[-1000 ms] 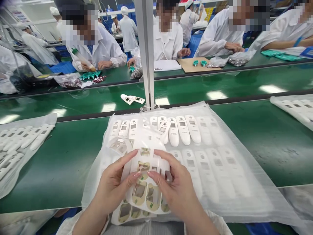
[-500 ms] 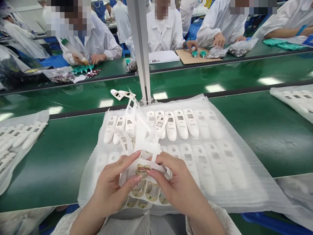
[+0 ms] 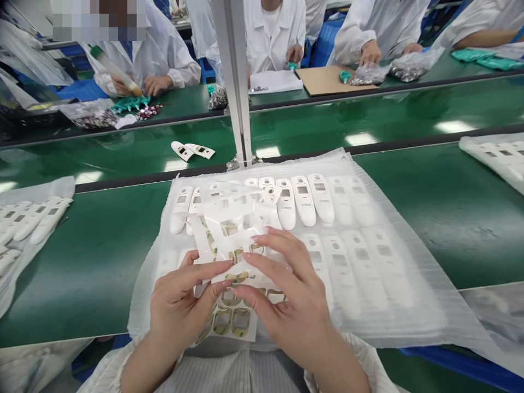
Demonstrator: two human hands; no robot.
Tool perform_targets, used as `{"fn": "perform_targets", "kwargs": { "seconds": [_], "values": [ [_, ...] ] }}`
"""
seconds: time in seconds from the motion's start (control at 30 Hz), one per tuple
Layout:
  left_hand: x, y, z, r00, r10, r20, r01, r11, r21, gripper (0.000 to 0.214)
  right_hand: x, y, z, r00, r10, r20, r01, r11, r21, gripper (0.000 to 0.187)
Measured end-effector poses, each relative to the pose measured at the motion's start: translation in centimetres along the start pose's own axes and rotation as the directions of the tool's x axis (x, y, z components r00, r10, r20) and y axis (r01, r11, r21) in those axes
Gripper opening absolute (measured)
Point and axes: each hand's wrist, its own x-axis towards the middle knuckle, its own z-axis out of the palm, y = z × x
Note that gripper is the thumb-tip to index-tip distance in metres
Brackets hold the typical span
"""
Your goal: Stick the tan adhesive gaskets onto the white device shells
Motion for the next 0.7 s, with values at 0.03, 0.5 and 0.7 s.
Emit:
{"fn": "perform_targets", "kwargs": {
  "seconds": [0.03, 0.5, 0.7],
  "values": [
    [0.02, 0.12, -0.05, 1.0, 0.002, 0.002, -0.002, 1.0, 0.003, 0.034, 0.02, 0.06, 0.05, 1.0, -0.018, 0.023, 0.018, 1.0, 0.009, 0.041],
    [0.01, 0.46, -0.02, 1.0, 0.02, 0.0, -0.02, 1.0, 0.013, 0.033, 0.58, 0.45, -0.19, 0.998, -0.06, 0.017, 0.058, 0.992, 0.116, 0.025],
    [0.05, 0.82, -0.39, 0.999, 0.018, -0.026, -0.016, 0.996, 0.087, 0.027, 0.01, 0.6, -0.33, 0.995, -0.103, -0.008, 0.103, 0.995, 0.004, 0.039]
  ]
}}
